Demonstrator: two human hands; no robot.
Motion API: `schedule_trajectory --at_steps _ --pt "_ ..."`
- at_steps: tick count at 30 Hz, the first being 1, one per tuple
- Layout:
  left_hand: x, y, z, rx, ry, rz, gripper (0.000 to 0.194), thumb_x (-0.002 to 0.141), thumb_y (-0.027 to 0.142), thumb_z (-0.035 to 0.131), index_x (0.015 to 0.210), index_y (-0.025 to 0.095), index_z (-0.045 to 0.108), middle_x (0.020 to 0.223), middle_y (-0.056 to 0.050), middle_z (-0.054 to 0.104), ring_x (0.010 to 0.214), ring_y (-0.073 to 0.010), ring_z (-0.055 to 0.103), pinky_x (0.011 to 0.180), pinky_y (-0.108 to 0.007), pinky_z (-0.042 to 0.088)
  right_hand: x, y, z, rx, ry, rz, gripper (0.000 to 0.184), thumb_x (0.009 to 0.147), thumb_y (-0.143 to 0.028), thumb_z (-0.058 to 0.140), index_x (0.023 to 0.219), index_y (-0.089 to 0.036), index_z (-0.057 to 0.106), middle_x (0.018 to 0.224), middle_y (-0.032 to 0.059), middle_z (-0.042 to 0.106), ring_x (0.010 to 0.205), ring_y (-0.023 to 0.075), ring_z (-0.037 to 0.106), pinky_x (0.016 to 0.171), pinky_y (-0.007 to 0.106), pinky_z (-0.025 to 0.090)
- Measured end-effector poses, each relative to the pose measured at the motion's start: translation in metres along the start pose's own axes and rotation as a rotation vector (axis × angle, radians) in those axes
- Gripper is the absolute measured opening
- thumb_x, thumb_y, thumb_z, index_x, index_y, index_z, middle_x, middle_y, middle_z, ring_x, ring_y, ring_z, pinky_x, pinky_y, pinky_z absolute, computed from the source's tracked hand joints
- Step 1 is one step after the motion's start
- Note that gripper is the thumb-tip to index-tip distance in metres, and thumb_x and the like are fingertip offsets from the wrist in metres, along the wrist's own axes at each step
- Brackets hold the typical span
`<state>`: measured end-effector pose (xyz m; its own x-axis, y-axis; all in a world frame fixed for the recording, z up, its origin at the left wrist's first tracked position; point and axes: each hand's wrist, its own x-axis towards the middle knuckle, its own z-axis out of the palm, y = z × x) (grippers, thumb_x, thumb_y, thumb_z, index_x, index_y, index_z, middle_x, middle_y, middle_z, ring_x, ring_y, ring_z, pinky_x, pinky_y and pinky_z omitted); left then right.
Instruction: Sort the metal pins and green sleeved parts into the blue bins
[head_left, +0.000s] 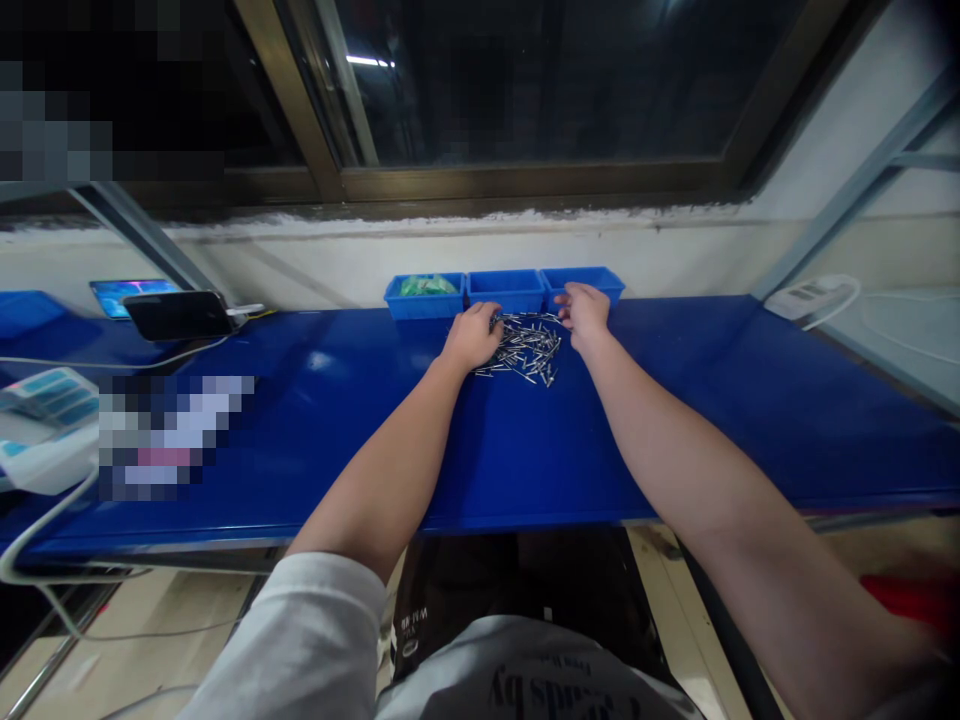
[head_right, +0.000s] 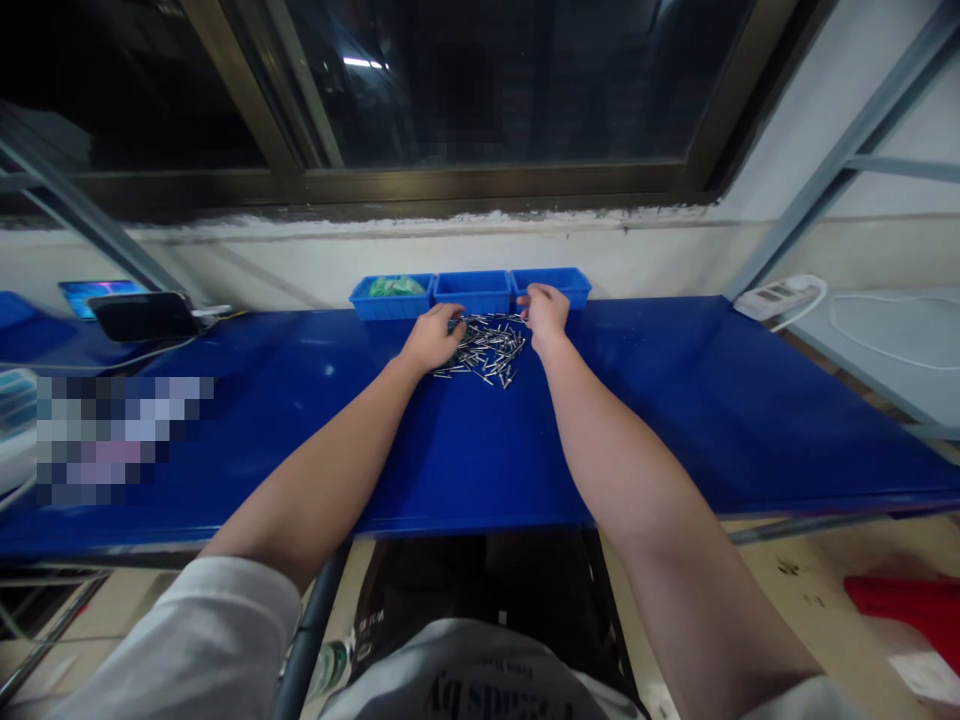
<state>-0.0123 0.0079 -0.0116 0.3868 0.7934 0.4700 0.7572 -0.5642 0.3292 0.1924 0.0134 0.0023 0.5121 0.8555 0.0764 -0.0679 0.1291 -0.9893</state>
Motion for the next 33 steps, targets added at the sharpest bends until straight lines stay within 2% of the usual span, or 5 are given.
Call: schedule_trajectory --at_steps 2,5,11,22,33 --pt "0.0 0.0 0.0 0.009 -0.006 0.008 0.035 0.093 0.023 0.052 0.126 0.012 0.062 0.125 -0.014 0.066 0.12 -0.0278 0.06 0.106 -0.041 0.046 -0.002 0.007 0.001 -0.274 -0.08 -0.233 0.01 0.081 -0.025 0.062 0.086 -0.017 0.066 0.072 0.0025 0.069 0.066 0.0163 0.065 0.063 0.028 0.052" --pt "0.0 0.001 0.0 0.024 -0.011 0.014 0.033 0.093 0.022 0.052 0.122 0.013 0.064 0.122 -0.014 0.067 0.119 -0.0278 0.061 0.106 -0.041 0.047 -0.01 0.015 0.005 -0.646 -0.259 -0.489 0.026 0.079 -0.035 0.068 0.094 -0.016 0.073 0.092 0.0091 0.074 0.092 0.0242 0.068 0.09 0.039 0.052" --pt "-0.001 0.002 -0.002 0.031 -0.023 0.016 0.03 0.093 0.023 0.052 0.117 0.013 0.067 0.118 -0.014 0.068 0.114 -0.0281 0.063 0.102 -0.042 0.049 -0.023 0.016 0.013 -1.088 -0.441 -0.561 0.039 0.08 -0.048 0.069 0.102 -0.017 0.078 0.111 0.0162 0.07 0.112 0.0351 0.06 0.098 0.048 0.047" --pt "-0.001 0.001 0.0 0.032 -0.042 0.022 0.028 0.093 0.024 0.052 0.112 0.013 0.07 0.115 -0.013 0.068 0.111 -0.0272 0.064 0.102 -0.041 0.049 -0.021 0.021 0.016 -1.102 -0.502 -0.603 0.022 0.089 -0.031 0.059 0.09 -0.021 0.078 0.094 0.009 0.074 0.1 0.0275 0.064 0.095 0.042 0.046" --pt "-0.001 0.0 0.001 0.034 -0.049 0.017 0.028 0.092 0.024 0.054 0.113 0.014 0.07 0.116 -0.013 0.069 0.111 -0.0273 0.065 0.101 -0.041 0.05 -0.024 0.022 0.021 -0.966 -0.44 -0.64 0.011 0.087 -0.021 0.062 0.085 -0.017 0.071 0.098 0.0103 0.073 0.097 0.0258 0.064 0.094 0.04 0.046"
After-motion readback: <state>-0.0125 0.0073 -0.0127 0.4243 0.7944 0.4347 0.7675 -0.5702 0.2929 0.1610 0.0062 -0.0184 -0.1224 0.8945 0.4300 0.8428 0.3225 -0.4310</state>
